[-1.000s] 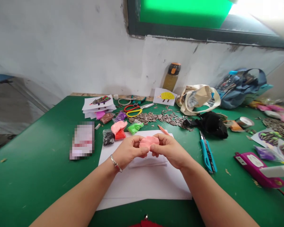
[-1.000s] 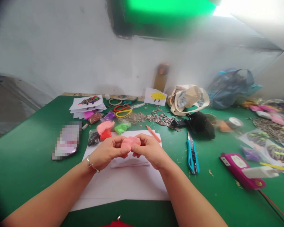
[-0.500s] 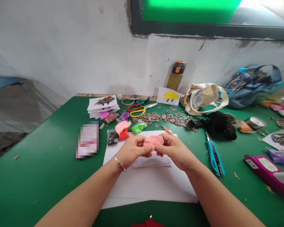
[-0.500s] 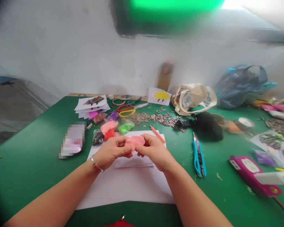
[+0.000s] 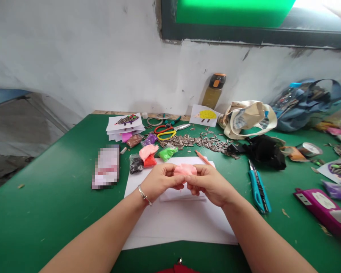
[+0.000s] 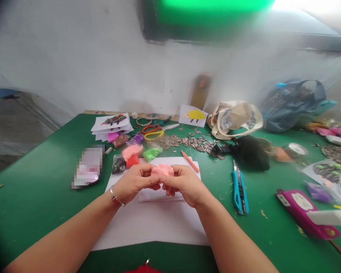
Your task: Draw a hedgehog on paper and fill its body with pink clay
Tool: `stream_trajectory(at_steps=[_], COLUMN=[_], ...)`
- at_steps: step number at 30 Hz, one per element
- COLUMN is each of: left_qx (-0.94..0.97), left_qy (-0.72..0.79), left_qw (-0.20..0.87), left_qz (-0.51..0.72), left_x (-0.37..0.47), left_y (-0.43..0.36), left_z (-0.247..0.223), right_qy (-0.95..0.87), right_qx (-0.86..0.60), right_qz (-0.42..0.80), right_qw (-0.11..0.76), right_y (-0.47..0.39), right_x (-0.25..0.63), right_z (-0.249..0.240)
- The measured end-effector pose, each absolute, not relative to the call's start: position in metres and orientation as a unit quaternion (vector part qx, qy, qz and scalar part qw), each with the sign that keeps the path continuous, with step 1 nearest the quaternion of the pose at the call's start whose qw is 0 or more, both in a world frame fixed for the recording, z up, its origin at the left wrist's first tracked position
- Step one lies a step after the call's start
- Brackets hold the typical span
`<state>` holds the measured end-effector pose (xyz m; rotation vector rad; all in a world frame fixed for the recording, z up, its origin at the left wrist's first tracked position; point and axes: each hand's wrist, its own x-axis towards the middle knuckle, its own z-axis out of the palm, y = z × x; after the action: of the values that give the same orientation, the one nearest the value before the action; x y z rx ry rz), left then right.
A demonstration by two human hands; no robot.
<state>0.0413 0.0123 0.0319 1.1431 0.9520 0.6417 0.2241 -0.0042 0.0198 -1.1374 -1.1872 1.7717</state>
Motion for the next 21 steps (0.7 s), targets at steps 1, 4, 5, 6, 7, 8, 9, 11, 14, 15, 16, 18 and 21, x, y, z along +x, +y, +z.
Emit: stream_trajectory(at_steps=[1, 4, 5, 6, 7, 8, 9, 11, 14, 15, 16, 18, 21], left_qx=[0.511, 0.511, 0.511, 0.510, 0.508, 0.505, 0.502, 0.497, 0.494, 0.495, 0.497, 0.500, 0.499], left_qy=[0.423, 0.420, 0.422, 0.424, 0.426, 0.427, 0.429, 0.434, 0.444, 0.446, 0.447, 0.450, 0.452], left_qw=[0.692, 0.692, 0.691, 0.692, 0.693, 0.694, 0.696, 0.699, 0.695, 0.693, 0.692, 0.689, 0.694], left_qz=[0.285, 0.287, 0.288, 0.287, 0.285, 0.283, 0.280, 0.275, 0.275, 0.275, 0.274, 0.271, 0.256], left_x=[0.041, 0.040, 0.039, 0.039, 0.038, 0.038, 0.037, 0.037, 0.037, 0.037, 0.037, 0.037, 0.036], left_y=[0.012, 0.013, 0.013, 0.014, 0.014, 0.015, 0.015, 0.015, 0.015, 0.015, 0.015, 0.015, 0.015], left_z=[0.032, 0.030, 0.029, 0.028, 0.028, 0.028, 0.028, 0.028, 0.030, 0.030, 0.031, 0.033, 0.034], right_qy=[-0.459, -0.444, -0.438, -0.432, -0.428, -0.427, -0.426, -0.424, -0.430, -0.435, -0.440, -0.451, -0.471], right_qx=[-0.440, -0.437, -0.433, -0.430, -0.428, -0.430, -0.434, -0.448, -0.465, -0.467, -0.467, -0.463, -0.454], right_qz=[0.682, 0.683, 0.689, 0.694, 0.697, 0.698, 0.696, 0.687, 0.672, 0.667, 0.664, 0.661, 0.665], right_qw=[0.362, 0.380, 0.383, 0.384, 0.383, 0.383, 0.382, 0.382, 0.384, 0.385, 0.385, 0.381, 0.361], right_y=[-0.004, -0.004, -0.003, -0.003, -0.002, -0.001, -0.001, -0.001, -0.002, -0.002, -0.002, -0.002, -0.002], right_x=[0.224, 0.226, 0.227, 0.228, 0.228, 0.228, 0.228, 0.227, 0.227, 0.227, 0.228, 0.230, 0.235], right_z=[0.021, 0.021, 0.021, 0.020, 0.020, 0.019, 0.019, 0.020, 0.022, 0.023, 0.023, 0.023, 0.022])
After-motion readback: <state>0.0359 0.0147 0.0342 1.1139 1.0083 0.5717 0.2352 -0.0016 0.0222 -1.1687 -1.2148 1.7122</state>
